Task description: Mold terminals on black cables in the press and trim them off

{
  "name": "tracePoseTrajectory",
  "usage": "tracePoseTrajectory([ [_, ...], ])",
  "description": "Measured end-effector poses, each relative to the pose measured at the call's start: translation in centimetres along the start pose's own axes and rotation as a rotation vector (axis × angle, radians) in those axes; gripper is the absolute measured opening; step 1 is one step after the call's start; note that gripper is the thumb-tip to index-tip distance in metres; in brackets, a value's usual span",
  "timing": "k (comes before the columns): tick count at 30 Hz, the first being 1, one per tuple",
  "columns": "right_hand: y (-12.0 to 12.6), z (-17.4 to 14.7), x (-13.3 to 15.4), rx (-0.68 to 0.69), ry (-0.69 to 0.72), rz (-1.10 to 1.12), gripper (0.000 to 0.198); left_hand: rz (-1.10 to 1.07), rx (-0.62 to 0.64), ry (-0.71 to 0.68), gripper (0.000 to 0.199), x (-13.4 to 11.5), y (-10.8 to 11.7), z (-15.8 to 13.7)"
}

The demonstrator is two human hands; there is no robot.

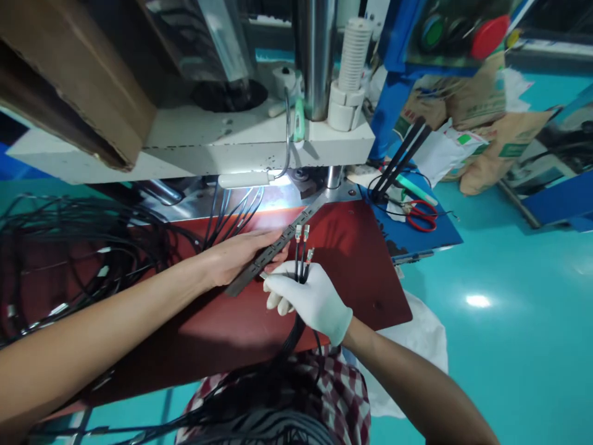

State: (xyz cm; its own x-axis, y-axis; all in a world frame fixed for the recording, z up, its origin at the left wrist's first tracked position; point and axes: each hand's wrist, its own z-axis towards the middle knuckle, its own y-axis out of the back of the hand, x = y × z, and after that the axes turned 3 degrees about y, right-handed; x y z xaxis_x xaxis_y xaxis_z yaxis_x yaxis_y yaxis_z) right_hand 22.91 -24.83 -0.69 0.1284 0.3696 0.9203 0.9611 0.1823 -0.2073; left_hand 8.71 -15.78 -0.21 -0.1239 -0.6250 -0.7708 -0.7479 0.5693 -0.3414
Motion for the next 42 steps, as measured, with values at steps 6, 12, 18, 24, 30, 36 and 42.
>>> tracePoseTrajectory([
  [6, -2.2, 1.3, 0.5, 0.053, -0.037, -0.06, 0.023, -0.077, -0.038, -0.076, 0.029, 0.8, 0.9, -1.4],
  [12, -3.2, 1.9, 0.3, 0.035, -0.025, -0.08, 0.02, -0.093, -0.111, -0.119, 0.031, 1.5, 1.5, -1.5],
  [18, -3.2, 1.9, 0.7, 0.069, -0.044, -0.109, 0.021, -0.084, -0.124, -0.141, 0.03, 1.7, 1.4, -1.8],
  [24, -3.8, 1.9, 0.4, 0.026, -0.033, -0.145, 0.019, 0.128, -0.235, -0.281, 0.027, 2.1, 1.2, -1.8],
  [30, -4.1, 2.1, -0.2, -0.038, -0.012, -0.111, 0.023, 0.295, -0.252, -0.394, 0.032, 2.1, 1.9, -1.8],
  [36, -2.9, 1.9, 0.0, -0.427, 0.152, 0.03, 0.024, 0.11, -0.121, -0.4, 0.034, 1.7, 2.1, -1.9],
  [42, -2.0, 0.9, 0.7, -0.034, 0.06, -0.222, 0.026, 0.041, -0.044, -0.366, 0.036, 1.5, 2.3, -1.9],
])
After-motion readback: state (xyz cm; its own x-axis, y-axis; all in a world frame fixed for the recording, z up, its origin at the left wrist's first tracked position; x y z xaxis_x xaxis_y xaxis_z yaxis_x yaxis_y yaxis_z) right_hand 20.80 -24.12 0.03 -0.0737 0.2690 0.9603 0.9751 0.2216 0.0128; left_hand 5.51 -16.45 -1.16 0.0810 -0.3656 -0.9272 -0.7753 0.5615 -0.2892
